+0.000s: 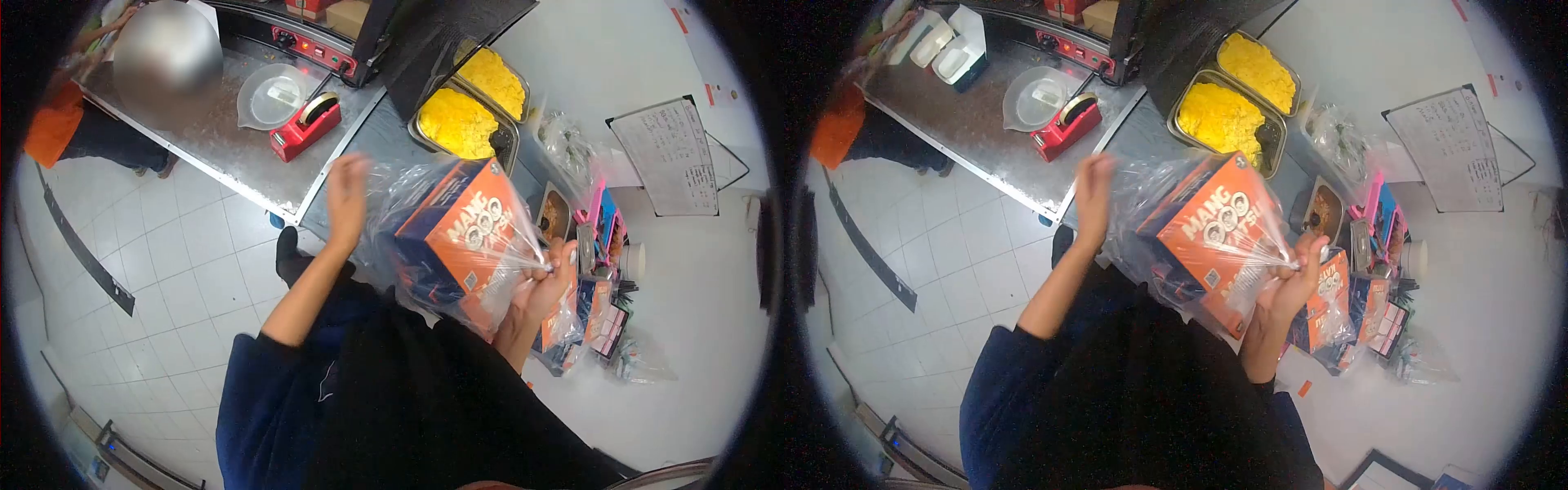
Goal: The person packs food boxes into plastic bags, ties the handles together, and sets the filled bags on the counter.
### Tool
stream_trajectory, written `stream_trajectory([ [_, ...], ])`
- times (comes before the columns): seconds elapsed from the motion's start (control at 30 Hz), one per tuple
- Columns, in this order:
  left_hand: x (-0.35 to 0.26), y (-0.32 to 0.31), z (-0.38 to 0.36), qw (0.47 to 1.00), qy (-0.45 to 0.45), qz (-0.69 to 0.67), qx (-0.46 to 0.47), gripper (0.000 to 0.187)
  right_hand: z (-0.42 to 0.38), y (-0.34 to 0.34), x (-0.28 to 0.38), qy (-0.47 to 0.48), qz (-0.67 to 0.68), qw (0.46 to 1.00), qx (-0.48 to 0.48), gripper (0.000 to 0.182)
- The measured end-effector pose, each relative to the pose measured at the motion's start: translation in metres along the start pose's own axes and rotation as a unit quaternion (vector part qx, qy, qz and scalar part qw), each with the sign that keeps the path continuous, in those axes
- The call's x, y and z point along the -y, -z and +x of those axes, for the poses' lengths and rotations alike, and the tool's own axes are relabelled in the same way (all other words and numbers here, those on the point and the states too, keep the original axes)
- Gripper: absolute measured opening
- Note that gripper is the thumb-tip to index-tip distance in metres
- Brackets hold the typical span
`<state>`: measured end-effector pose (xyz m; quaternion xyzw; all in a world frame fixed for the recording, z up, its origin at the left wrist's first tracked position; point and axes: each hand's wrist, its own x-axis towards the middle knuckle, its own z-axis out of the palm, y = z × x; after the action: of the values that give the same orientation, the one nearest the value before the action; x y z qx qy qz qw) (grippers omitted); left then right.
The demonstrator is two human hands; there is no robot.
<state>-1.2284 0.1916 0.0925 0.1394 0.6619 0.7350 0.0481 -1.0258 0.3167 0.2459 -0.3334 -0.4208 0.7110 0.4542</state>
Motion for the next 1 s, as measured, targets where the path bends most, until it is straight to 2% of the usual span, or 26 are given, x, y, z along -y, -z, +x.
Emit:
stream_trajectory([
  [0.03, 0.061, 0.025, -0.028, 0.983, 0.173, -0.042, -0.034, 0.035, 0.002, -0.002, 0.003, -0.007, 0.021, 1.0, 0.004, 0.043],
  [0.07, 0.108, 0.045, -0.055, 0.934, 0.341, -0.082, -0.065, 0.041, 0.004, -0.003, 0.005, -0.014, 0.043, 0.999, 0.006, 0.044],
  [0.1, 0.099, 0.049, -0.081, 0.895, 0.433, -0.106, -0.002, 0.051, 0.007, -0.005, 0.007, -0.022, 0.045, 0.998, 0.043, 0.044],
  [0.13, 0.088, 0.045, -0.1, 0.843, 0.519, -0.129, 0.06, 0.061, 0.007, -0.014, 0.009, -0.031, 0.036, 0.999, 0.023, 0.043],
  [0.2, 0.097, 0.029, -0.122, 0.85, 0.437, -0.157, 0.25, 0.074, 0.007, -0.032, 0.011, -0.052, 0.014, 0.998, -0.012, 0.043],
  [0.23, 0.1, 0.017, -0.13, 0.851, 0.439, -0.158, 0.241, 0.073, 0.012, -0.026, 0.009, -0.084, 0.067, 0.992, 0.065, 0.042],
  [0.33, 0.105, -0.005, -0.134, 0.855, 0.429, -0.186, 0.223, 0.071, 0.013, -0.038, 0.003, -0.066, 0.07, 0.994, 0.05, 0.04],
  [0.4, 0.113, 0.0, -0.117, 0.859, 0.393, -0.236, 0.227, 0.068, 0.02, -0.034, 0.001, -0.079, 0.095, 0.988, 0.094, 0.036],
  [0.43, 0.108, 0.008, -0.113, 0.961, 0.23, 0.022, 0.15, 0.053, 0.024, -0.033, 0.0, -0.083, 0.099, 0.987, 0.098, 0.036],
  [0.53, 0.065, 0.026, -0.092, 0.976, 0.106, 0.095, 0.164, 0.037, 0.034, -0.021, -0.001, -0.127, 0.155, 0.971, 0.131, 0.036],
  [0.57, 0.072, 0.023, -0.094, 0.975, 0.12, 0.08, 0.168, 0.027, 0.035, -0.02, -0.002, -0.138, 0.168, 0.967, 0.137, 0.036],
  [0.67, 0.089, 0.031, -0.099, 0.959, 0.074, 0.174, 0.213, 0.025, 0.038, -0.022, -0.007, -0.141, 0.171, 0.968, 0.118, 0.035],
  [0.77, 0.1, 0.036, -0.113, 0.911, 0.078, 0.305, 0.266, 0.024, 0.04, -0.018, -0.011, -0.132, 0.167, 0.972, 0.099, 0.037],
  [0.8, 0.084, 0.039, -0.111, 0.923, 0.103, 0.275, 0.248, 0.025, 0.042, -0.017, -0.012, -0.127, 0.168, 0.973, 0.098, 0.038],
  [0.87, 0.051, 0.038, -0.112, 0.94, 0.155, 0.211, 0.217, 0.028, 0.045, -0.015, -0.009, -0.092, 0.118, 0.988, 0.028, 0.038],
  [0.9, 0.045, 0.036, -0.114, 0.939, 0.272, 0.002, 0.208, 0.033, 0.045, -0.014, -0.007, -0.074, 0.093, 0.993, -0.009, 0.038],
  [1.0, 0.012, 0.013, -0.118, 0.953, 0.281, -0.054, 0.097, 0.037, 0.042, -0.022, -0.003, -0.084, 0.129, 0.988, -0.004, 0.036],
])
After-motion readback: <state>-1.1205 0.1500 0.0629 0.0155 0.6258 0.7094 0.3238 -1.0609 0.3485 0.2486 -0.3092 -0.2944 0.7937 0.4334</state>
